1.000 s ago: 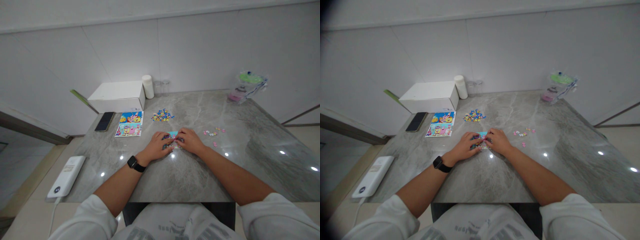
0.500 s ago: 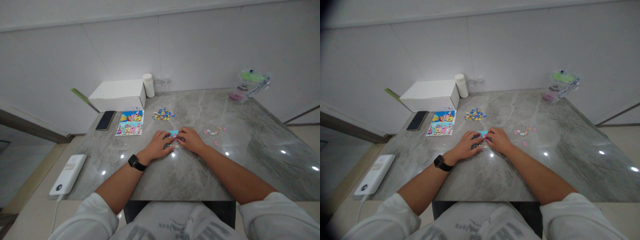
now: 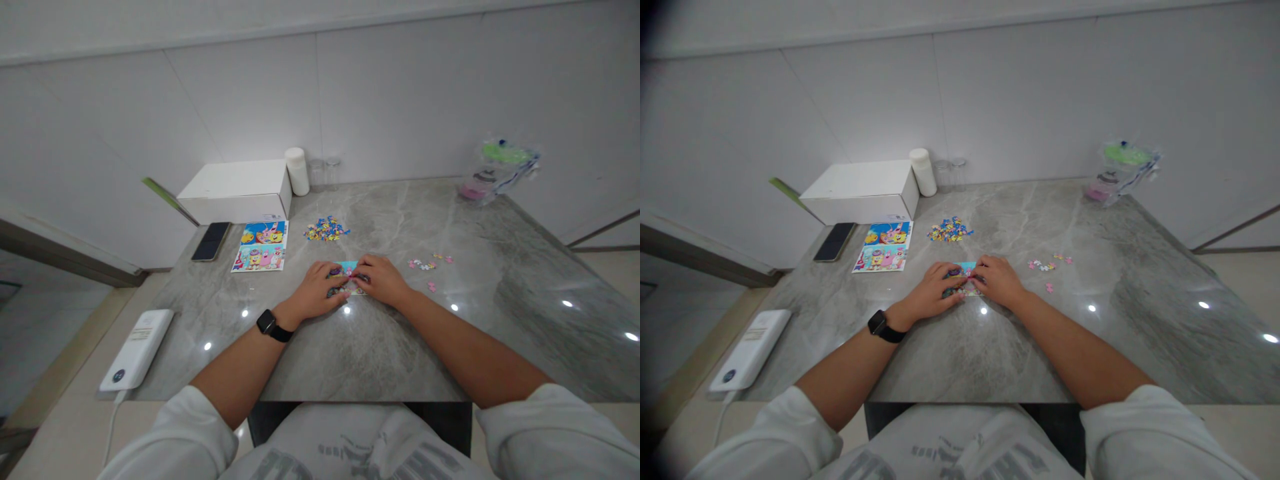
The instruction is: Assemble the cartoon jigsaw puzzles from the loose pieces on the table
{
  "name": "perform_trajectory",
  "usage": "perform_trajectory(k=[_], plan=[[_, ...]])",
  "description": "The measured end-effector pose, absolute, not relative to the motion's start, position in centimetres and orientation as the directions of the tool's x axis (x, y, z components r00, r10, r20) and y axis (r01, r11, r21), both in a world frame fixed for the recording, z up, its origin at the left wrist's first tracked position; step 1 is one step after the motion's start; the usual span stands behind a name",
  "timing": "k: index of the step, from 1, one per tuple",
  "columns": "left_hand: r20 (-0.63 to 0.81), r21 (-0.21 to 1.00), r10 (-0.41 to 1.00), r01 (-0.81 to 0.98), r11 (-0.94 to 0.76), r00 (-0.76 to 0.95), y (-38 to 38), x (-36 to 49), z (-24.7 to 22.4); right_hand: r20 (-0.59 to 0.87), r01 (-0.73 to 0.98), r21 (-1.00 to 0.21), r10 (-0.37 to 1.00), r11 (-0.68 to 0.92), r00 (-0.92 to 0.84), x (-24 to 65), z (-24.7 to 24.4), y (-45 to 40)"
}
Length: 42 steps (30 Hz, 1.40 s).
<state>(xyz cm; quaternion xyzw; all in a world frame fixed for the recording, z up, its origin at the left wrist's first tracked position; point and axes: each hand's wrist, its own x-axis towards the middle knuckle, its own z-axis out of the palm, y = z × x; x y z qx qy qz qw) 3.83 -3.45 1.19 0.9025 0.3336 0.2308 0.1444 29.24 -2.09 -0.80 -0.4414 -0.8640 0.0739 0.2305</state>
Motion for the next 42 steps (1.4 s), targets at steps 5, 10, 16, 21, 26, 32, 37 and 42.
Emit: perform_trajectory(k=[5,10,16,21,26,32,37,42], plan=[[0.376,0.429,0.719,0.578,-0.694,0.584,-2.9,3.6,0.9,0.354,0.724,-0.331,0.791,0.605,-0.499,29.3,-0.9,-2.0],[0.413,0.453,0.753,0.601,-0.658,0.513,-2.5,3.3,0.2,0.366,0.706,-0.343,0.78,0.62,-0.508,29.2,-0.8,-2.1],[0.398,0.456,0.757,0.605,-0.653,0.518,-2.5,3.3,0.2,0.349,0.712,-0.341,0.786,0.614,-0.511,29.1,-0.8,-2.1],[0.395,0.447,0.752,0.605,-0.659,0.528,-2.5,3.2,0.0,0.355,0.709,-0.337,0.781,0.62,-0.514,29.1,-0.6,-2.2],[0.382,0.426,0.743,0.609,-0.669,0.55,-2.5,3.2,-0.1,0.372,0.705,-0.34,0.777,0.623,-0.507,29.2,-0.8,-2.1],[0.359,0.414,0.755,0.631,-0.656,0.549,-2.6,3.2,0.0,0.372,0.697,-0.361,0.781,0.619,-0.501,29.2,-0.7,-2.1],[0.35,0.4,0.749,0.633,-0.663,0.563,-2.4,3.1,-0.3,0.415,0.679,-0.381,0.772,0.628,-0.481,29.4,-0.6,-2.1],[0.351,0.407,0.746,0.625,-0.666,0.566,-2.1,2.9,-0.7,0.461,0.669,-0.456,0.799,0.587,-0.387,29.7,-0.3,-2.1]])
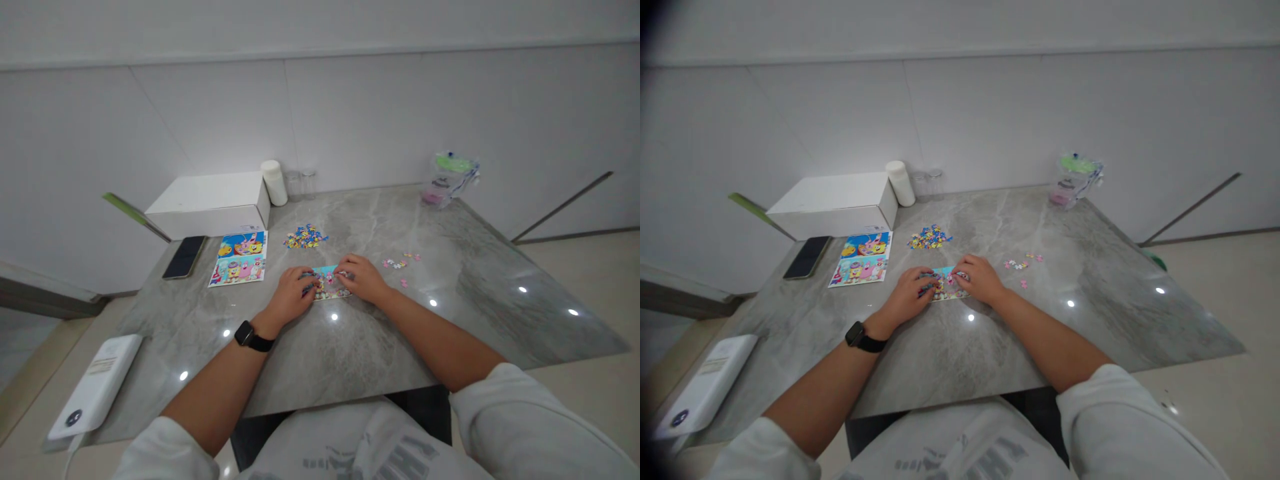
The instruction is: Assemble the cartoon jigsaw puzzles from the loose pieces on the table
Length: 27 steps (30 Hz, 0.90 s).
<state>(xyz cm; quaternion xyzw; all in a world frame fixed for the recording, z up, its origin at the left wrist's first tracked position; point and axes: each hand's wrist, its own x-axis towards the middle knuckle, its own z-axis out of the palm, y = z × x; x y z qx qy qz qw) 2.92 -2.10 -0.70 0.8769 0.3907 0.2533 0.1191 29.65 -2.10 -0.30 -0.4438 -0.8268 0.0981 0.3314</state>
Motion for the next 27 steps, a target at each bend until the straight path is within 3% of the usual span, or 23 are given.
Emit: perform_trajectory(k=[4,7,13,16,21,27], plan=[[0.358,0.409,0.733,0.609,-0.68,0.578,-2.1,2.9,-0.6,0.503,0.643,-0.538,0.82,0.545,-0.274,30.2,1.4,-2.1],[0.364,0.414,0.729,0.6,-0.684,0.58,-2.1,2.8,-0.4,0.571,0.671,-0.534,0.804,0.515,-0.163,32.1,3.8,-1.9],[0.367,0.415,0.727,0.597,-0.686,0.58,-1.9,2.7,-0.7,0.644,0.784,-0.546,0.746,0.295,0.168,39.6,8.2,-1.8],[0.376,0.417,0.727,0.596,-0.687,0.575,-1.9,2.7,-0.8,0.553,0.828,-0.544,0.799,0.134,0.234,43.2,8.1,-1.9],[0.383,0.42,0.725,0.591,-0.688,0.572,-1.9,2.7,-0.5,0.244,0.891,-0.447,0.947,-0.082,0.209,46.2,5.2,-1.6],[0.383,0.431,0.733,0.593,-0.68,0.563,-2.0,2.7,-0.2,0.169,0.918,-0.346,0.95,-0.193,0.263,47.6,3.2,-1.0]])
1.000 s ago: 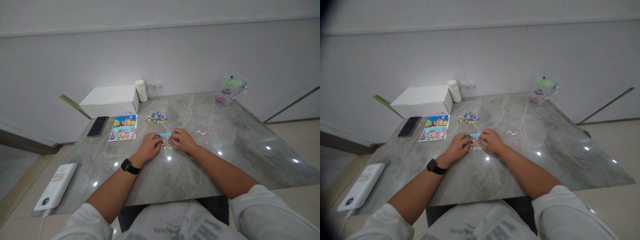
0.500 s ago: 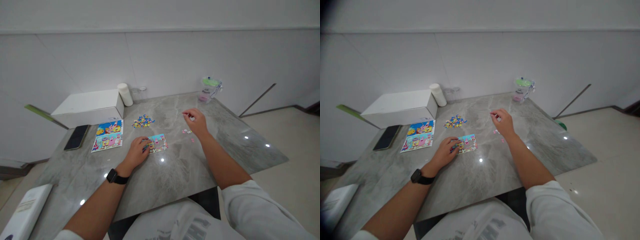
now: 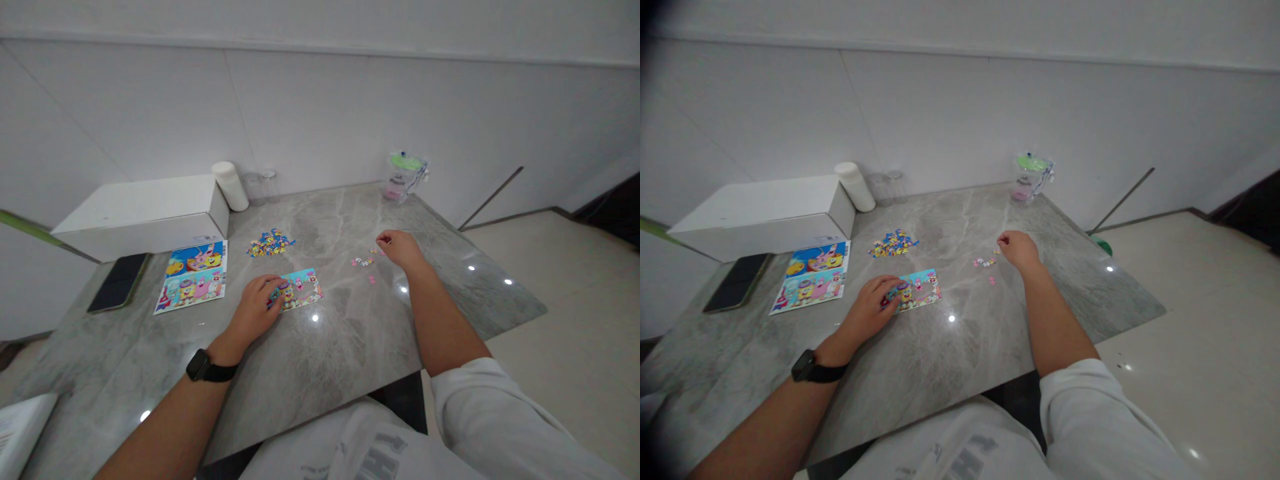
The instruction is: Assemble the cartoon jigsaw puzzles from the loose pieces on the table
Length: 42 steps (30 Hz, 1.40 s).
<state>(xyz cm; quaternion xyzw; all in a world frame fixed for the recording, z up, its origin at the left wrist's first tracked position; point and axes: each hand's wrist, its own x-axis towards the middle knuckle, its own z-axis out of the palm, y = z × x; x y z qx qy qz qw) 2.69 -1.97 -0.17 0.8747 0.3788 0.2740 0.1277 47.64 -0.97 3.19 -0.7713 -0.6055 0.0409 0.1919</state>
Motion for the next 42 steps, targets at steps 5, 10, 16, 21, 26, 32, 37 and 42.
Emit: perform_trajectory(k=[5,10,16,21,26,32,37,42], plan=[[0.38,0.449,0.749,0.6,-0.662,0.543,-1.9,2.6,0.0,0.163,0.909,-0.316,0.928,-0.273,0.336,48.6,2.5,-0.8],[0.378,0.448,0.749,0.6,-0.662,0.545,-1.8,2.6,0.2,0.121,0.919,-0.291,0.942,-0.268,0.313,48.7,1.9,-0.6],[0.375,0.452,0.751,0.6,-0.66,0.543,-1.8,2.6,0.1,0.067,0.943,-0.283,0.977,-0.176,0.202,47.9,0.9,-0.1],[0.376,0.456,0.752,0.598,-0.659,0.542,-1.9,2.6,0.2,0.022,0.958,-0.238,0.986,-0.158,0.168,47.4,0.4,0.1],[0.37,0.461,0.76,0.604,-0.65,0.534,-1.9,2.6,0.0,-0.027,0.958,-0.252,0.99,-0.138,0.136,47.6,0.4,0.2],[0.366,0.468,0.765,0.605,-0.644,0.531,-1.9,2.5,-0.3,-0.069,0.947,-0.276,0.986,-0.163,0.149,48.0,0.4,0.3],[0.368,0.476,0.765,0.6,-0.643,0.528,-2.1,2.6,0.0,-0.042,0.936,-0.295,0.981,-0.193,0.189,47.9,0.9,0.1],[0.366,0.484,0.774,0.604,-0.633,0.517,-2.2,2.8,0.3,-0.003,0.88,-0.436,0.978,-0.189,0.209,47.0,1.9,-0.1]])
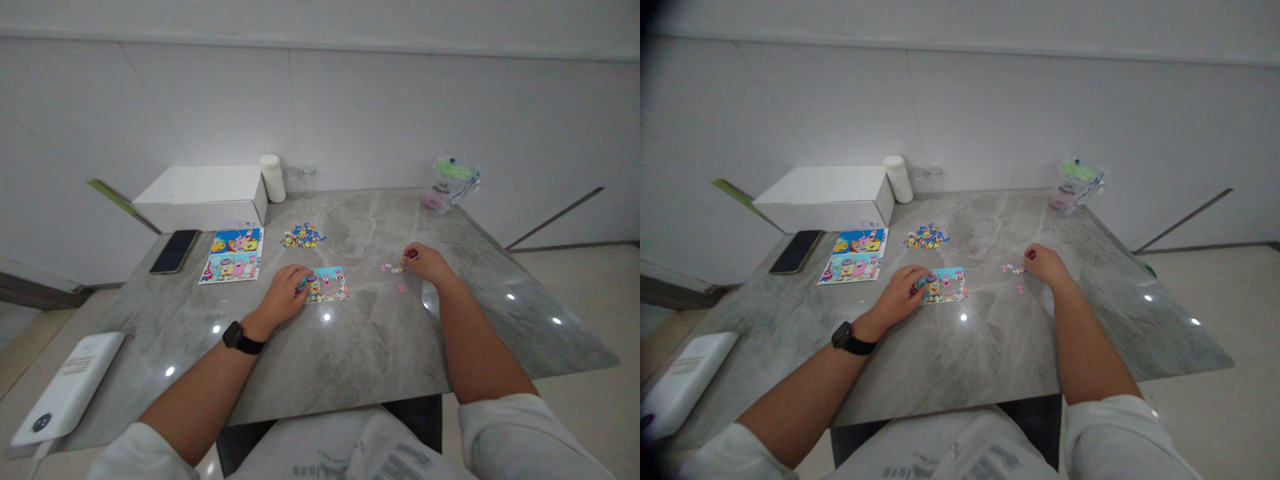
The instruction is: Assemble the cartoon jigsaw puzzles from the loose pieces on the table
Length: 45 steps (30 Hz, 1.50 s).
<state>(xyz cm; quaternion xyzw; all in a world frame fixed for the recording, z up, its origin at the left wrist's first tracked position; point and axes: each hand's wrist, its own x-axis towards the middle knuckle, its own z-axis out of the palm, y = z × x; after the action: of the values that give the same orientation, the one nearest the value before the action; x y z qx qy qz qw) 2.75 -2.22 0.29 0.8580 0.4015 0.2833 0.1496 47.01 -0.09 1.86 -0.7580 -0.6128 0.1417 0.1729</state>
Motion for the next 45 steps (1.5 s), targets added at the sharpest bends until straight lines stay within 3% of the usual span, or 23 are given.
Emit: perform_trajectory(k=[5,10,23,32,45], plan=[[0.375,0.485,0.767,0.595,-0.641,0.52,-2.3,2.8,0.4,0.013,0.588,-0.809,0.999,-0.012,0.038,44.0,2.9,-0.4],[0.387,0.494,0.762,0.581,-0.647,0.519,-2.4,2.8,0.4,0.018,0.4,-0.915,0.995,0.056,-0.099,39.8,4.3,-0.7],[0.379,0.504,0.756,0.566,-0.652,0.533,-2.3,2.7,0.3,0.198,0.557,-0.726,0.899,0.403,-0.391,28.9,9.5,1.6],[0.379,0.492,0.737,0.553,-0.673,0.56,-2.2,2.8,0.0,-0.038,0.661,-0.645,0.847,0.384,-0.53,28.0,5.0,1.5],[0.357,0.472,0.704,0.532,-0.703,0.614,-2.4,2.8,0.3,-0.124,0.716,-0.577,0.825,0.393,-0.552,27.0,3.3,1.4]])
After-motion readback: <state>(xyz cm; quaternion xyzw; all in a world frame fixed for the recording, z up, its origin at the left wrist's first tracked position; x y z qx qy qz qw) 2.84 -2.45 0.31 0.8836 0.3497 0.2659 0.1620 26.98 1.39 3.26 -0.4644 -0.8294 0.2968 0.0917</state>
